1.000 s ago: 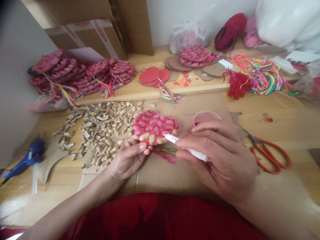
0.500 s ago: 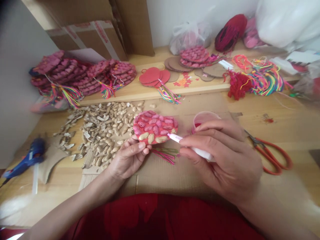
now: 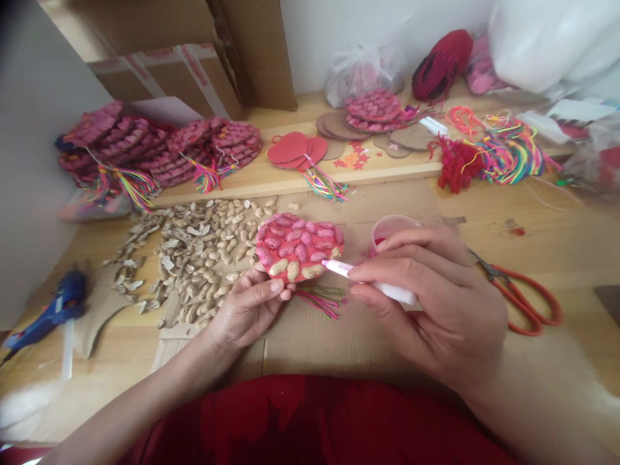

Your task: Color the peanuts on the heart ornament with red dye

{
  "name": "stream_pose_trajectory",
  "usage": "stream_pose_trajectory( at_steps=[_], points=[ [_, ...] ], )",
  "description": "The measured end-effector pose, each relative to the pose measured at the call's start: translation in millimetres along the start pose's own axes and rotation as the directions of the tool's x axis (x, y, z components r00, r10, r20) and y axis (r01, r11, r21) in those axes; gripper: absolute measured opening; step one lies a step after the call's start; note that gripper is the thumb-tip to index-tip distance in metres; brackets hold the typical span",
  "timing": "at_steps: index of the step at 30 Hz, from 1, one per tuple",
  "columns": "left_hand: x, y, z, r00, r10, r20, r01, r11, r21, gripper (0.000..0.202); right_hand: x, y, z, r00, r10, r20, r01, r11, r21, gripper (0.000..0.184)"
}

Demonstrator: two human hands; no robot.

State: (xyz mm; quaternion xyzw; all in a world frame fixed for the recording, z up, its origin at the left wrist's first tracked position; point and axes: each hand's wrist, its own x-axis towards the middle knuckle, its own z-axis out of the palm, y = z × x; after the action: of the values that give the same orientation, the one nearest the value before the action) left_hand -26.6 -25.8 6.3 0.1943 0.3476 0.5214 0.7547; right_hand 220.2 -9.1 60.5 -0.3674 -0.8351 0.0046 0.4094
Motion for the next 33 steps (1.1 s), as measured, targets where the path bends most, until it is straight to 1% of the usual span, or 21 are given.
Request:
stream_pose_trajectory(
  at_steps=[4, 9, 13, 18, 24, 28, 31, 33],
  points=[
    [-1, -2, 3.5, 0.999, 0.037, 0.002, -0.037, 0.997, 0.075, 0.030, 0, -2, 1, 0.999, -0.001, 0.041, -0.001, 0.999, 0.035, 0.019],
    [-3, -5, 4.8, 0.997, 0.073, 0.011, -0.073, 0.992, 0.105, 0.030, -1, -2, 3, 0.996, -0.054, 0.073, 0.055, 0.998, -0.022, 0.021],
    [-3, -5, 4.3, 0.996, 0.091, 0.022, -0.093, 0.990, 0.106, 0.027, -1, -1, 2, 0.997, -0.053, 0.061, 0.055, 0.998, -0.032, 0.019],
    [-3, -5, 3.0, 0.997, 0.080, 0.005, -0.080, 0.988, 0.129, 0.030, 0, -3, 1, 0.999, -0.033, 0.038, 0.035, 0.998, -0.054, 0.019],
    [-3, -10, 2.9, 0.993, 0.119, 0.017, -0.120, 0.982, 0.144, 0.031, -1, -3, 2, 0.999, -0.031, 0.035, 0.032, 0.999, -0.041, 0.023],
    [-4, -10, 4.2, 0.991, 0.125, 0.053, -0.130, 0.985, 0.113, 0.032, -1, -7, 4, 0.997, -0.070, 0.039, 0.073, 0.994, -0.078, 0.026],
    [-3, -9, 5.0, 0.993, 0.117, 0.032, -0.120, 0.987, 0.110, 0.032, -1, -9, 5, 0.995, -0.086, 0.049, 0.092, 0.987, -0.133, 0.024],
    [-3, -8, 5.1, 0.993, 0.114, 0.016, -0.115, 0.987, 0.113, 0.032, -1, -8, 5, 0.995, -0.090, 0.050, 0.096, 0.987, -0.128, 0.021]
  ],
)
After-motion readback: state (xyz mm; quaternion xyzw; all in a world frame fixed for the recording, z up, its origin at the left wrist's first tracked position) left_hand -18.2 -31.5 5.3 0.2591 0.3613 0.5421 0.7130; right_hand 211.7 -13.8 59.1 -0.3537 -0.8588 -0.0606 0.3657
